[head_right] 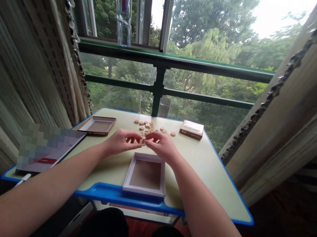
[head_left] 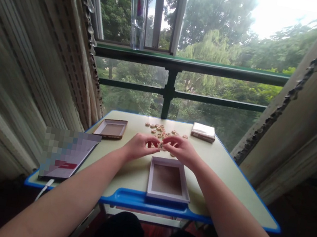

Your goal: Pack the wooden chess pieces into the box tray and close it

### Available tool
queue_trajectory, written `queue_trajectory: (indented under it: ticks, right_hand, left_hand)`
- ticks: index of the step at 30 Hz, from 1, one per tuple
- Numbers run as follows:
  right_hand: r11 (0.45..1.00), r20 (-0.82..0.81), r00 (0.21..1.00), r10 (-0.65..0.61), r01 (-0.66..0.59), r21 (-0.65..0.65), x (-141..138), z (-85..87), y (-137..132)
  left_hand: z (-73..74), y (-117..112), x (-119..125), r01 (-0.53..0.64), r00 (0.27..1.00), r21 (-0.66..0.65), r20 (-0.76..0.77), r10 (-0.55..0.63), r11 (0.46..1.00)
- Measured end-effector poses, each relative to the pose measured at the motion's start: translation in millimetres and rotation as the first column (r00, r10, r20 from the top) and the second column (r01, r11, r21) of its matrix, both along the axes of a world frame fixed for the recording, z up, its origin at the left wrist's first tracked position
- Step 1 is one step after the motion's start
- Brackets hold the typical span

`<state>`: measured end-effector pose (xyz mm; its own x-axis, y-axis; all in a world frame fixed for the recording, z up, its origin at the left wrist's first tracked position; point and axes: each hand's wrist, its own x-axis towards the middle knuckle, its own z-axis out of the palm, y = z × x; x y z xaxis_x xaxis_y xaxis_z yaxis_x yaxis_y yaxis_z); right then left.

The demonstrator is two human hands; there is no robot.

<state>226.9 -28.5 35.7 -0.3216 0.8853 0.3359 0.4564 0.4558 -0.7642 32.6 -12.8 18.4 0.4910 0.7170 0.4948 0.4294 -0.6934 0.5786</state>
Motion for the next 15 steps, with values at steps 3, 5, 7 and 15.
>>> queue_trajectory:
  ticks: [3, 5, 7, 15]
  right_hand:
    - [0.986, 0.147, 0.989, 0.035, -0.058, 0.154, 1.0, 0.9, -0.3]
    - [0.977, 0.205, 0.978, 0.034, -0.076, 0.201, 0.1, 0.2, 0.0]
    - [0.974, 0.247, 0.969, 0.022, -0.077, 0.213, -1.1, -0.3, -0.4]
    - [0.995, 0.511, 0.855, 0.088, -0.099, -0.005, 5.1, 9.6, -11.1]
  left_hand:
    - [2.0, -0.7, -1.0, 0.013, 1.0, -0.066, 0.001, -0.013, 0.998]
    - [3.1, -1.0, -1.9, 0.021, 1.0, -0.119, -0.001, -0.022, 0.993]
    - [4.2, -0.7, -3.7, 0.031, 0.999, -0.174, -0.013, -0.034, 0.984]
    - [8.2, 0.6, -14.5, -0.004, 0.957, -0.256, -0.282, -0.071, 0.967]
